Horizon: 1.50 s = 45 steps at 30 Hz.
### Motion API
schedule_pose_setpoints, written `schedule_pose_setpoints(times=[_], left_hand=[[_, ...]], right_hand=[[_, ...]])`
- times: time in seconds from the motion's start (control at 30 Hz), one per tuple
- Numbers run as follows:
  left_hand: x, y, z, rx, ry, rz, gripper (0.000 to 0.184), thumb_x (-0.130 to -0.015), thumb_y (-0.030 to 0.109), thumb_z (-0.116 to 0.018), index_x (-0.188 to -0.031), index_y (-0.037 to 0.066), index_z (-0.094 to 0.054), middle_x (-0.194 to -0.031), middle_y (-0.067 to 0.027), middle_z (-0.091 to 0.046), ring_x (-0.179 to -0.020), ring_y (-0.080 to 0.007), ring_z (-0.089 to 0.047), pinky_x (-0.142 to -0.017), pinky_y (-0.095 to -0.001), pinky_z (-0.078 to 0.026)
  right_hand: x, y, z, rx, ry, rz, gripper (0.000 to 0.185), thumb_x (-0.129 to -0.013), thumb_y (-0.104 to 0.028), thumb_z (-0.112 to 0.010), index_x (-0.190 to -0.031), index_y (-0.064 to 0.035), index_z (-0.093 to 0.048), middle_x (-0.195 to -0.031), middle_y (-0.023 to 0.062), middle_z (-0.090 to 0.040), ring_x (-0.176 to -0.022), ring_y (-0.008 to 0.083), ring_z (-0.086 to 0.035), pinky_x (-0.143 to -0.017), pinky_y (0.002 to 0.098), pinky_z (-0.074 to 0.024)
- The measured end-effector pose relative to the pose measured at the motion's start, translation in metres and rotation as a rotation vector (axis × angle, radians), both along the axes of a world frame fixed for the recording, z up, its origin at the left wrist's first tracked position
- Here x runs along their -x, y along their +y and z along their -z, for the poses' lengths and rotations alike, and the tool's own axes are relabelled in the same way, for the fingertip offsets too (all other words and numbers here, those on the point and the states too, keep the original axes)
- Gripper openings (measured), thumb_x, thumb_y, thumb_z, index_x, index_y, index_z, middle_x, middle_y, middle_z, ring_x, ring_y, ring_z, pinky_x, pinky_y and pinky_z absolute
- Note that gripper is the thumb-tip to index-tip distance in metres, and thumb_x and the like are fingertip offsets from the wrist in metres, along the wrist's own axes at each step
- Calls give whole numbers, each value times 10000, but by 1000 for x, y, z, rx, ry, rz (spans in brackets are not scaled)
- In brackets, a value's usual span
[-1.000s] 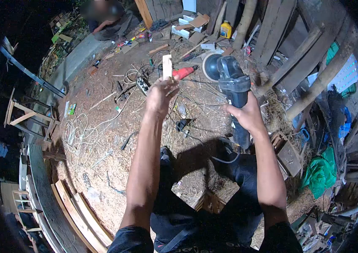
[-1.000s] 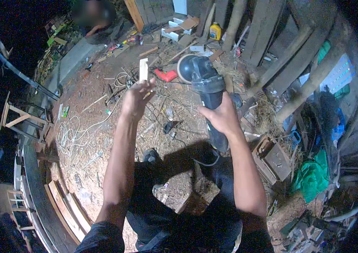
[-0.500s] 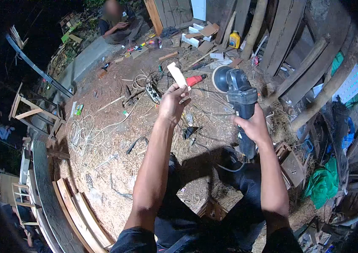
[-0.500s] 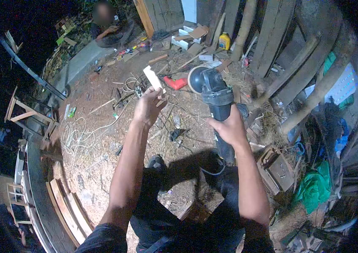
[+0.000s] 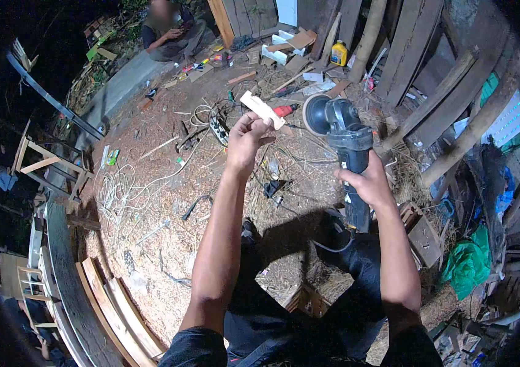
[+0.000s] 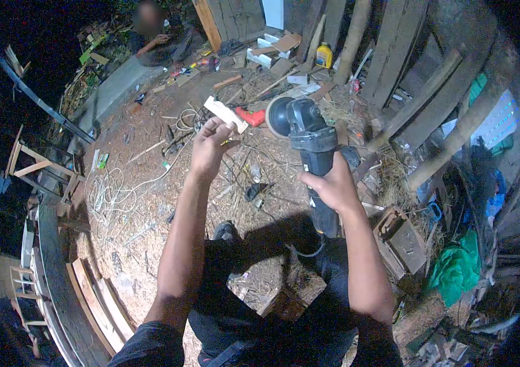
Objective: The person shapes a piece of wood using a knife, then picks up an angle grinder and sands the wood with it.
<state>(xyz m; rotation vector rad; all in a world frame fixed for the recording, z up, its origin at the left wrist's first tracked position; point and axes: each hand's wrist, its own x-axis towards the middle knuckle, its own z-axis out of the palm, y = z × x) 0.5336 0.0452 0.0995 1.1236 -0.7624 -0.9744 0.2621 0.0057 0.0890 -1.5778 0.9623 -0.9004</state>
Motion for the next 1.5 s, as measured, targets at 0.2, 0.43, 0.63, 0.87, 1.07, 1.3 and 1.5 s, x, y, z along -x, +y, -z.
schedule_pose_setpoints(times=[0.2, 0.43, 0.63, 0.87, 1.07, 1.3, 1.5], left_hand=[[-8, -7, 8, 139, -69, 82, 128, -933, 94, -574, -1050, 42, -583, -902, -21, -654, -829, -114, -615, -759, -313, -515], [-3, -8, 2, 227, -129, 47, 175, -939, 67, -561, -1108, 26, -577, -984, -41, -665, -893, -127, -619, -821, -309, -505], [-4, -10, 6, 251, -216, 60, 201, -930, 80, -582, -1122, 20, -576, -1017, -55, -672, -931, -132, -623, -859, -309, -492], [-6, -5, 2, 202, -260, 48, 186, -926, 81, -592, -1097, 8, -588, -991, -58, -680, -906, -129, -629, -856, -295, -490], [3, -3, -6, 209, -216, -42, 108, -924, 106, -599, -995, 26, -586, -876, -27, -658, -784, -96, -594, -742, -246, -445], [1, -1, -5, 184, -202, -102, 259, -898, 59, -618, -1145, 3, -559, -846, -9, -641, -731, -83, -555, -679, -239, -439], [18, -1, -9, 212, 48, 10, 181, -915, 125, -604, -1057, 13, -610, -800, 10, -611, -664, -73, -511, -603, -245, -424]], right_hand=[[-2, 12, -16, -149, -42, -126, 394, -682, -32, -745, -1009, -32, -525, -776, 37, -583, -662, 134, -590, -607, 294, -477], [-7, 24, -31, -306, -161, -183, 321, -692, -40, -728, -949, -42, -534, -727, 37, -583, -583, 141, -597, -526, 297, -477], [-6, 22, -28, -319, -112, -208, 380, -707, -11, -723, -1025, -39, -517, -745, 42, -559, -602, 157, -595, -523, 314, -494], [-5, 24, -32, -370, -171, -211, 343, -694, -24, -728, -972, -38, -528, -715, 42, -574, -580, 151, -601, -519, 307, -490], [-4, 21, -28, -358, -128, -211, 355, -699, -15, -719, -992, -35, -520, -728, 45, -569, -573, 156, -601, -511, 310, -495], [-6, 19, -28, -358, -145, -125, 393, -696, -21, -723, -1033, -44, -522, -762, 51, -579, -578, 161, -607, -516, 316, -511], [-7, 17, -23, -343, -189, -65, 374, -694, -50, -736, -1018, -46, -549, -752, 41, -581, -542, 159, -595, -479, 309, -493]])
